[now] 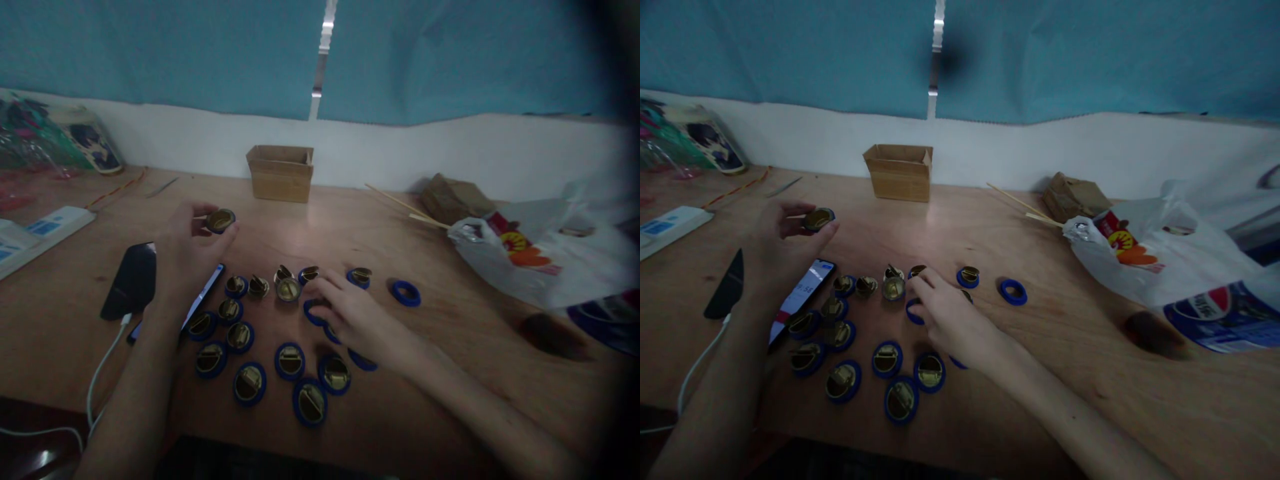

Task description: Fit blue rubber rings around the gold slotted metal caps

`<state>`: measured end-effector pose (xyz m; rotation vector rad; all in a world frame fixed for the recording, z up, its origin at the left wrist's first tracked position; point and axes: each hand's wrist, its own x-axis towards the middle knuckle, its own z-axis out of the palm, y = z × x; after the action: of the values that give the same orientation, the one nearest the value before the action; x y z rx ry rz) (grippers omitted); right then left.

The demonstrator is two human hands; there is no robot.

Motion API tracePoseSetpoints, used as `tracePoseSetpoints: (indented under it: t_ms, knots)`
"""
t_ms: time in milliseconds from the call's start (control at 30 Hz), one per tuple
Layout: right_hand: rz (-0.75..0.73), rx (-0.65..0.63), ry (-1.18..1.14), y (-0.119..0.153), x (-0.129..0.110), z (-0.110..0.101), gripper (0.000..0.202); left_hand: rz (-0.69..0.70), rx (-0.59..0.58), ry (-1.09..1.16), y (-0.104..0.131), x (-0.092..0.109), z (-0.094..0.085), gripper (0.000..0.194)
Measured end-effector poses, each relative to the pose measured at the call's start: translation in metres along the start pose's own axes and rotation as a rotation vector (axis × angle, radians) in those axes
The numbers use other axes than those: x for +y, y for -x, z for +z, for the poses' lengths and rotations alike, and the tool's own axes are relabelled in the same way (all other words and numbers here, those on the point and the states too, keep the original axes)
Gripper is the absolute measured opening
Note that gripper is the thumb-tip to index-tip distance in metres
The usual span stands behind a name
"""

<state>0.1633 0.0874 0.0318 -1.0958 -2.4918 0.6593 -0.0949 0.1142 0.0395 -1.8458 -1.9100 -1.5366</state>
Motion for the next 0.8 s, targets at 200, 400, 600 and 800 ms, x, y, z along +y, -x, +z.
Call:
tracePoseSetpoints:
  t_ms: [200,400,600,800]
  knots:
    - [0.269,0.141,-0.537,-0.004,0.032,-0.014,0.002,-0.016,-0.02,0.021,0.001,0.001,0.0,0.033]
    - [0.247,0.201,-0.257,0.005,0.018,-0.037,0.018,-0.032,-0.04,0.006,0.001,0.004,-0.002,0.032]
    - [0.331,0.23,0.18,0.068,0.022,-0.077,0.027,-0.081,-0.06,-0.007,0.001,0.013,-0.005,0.035]
    - [0.437,0.258,0.236,0.123,0.025,-0.021,0.03,-0.084,-0.073,-0.042,0.004,0.012,-0.001,0.039]
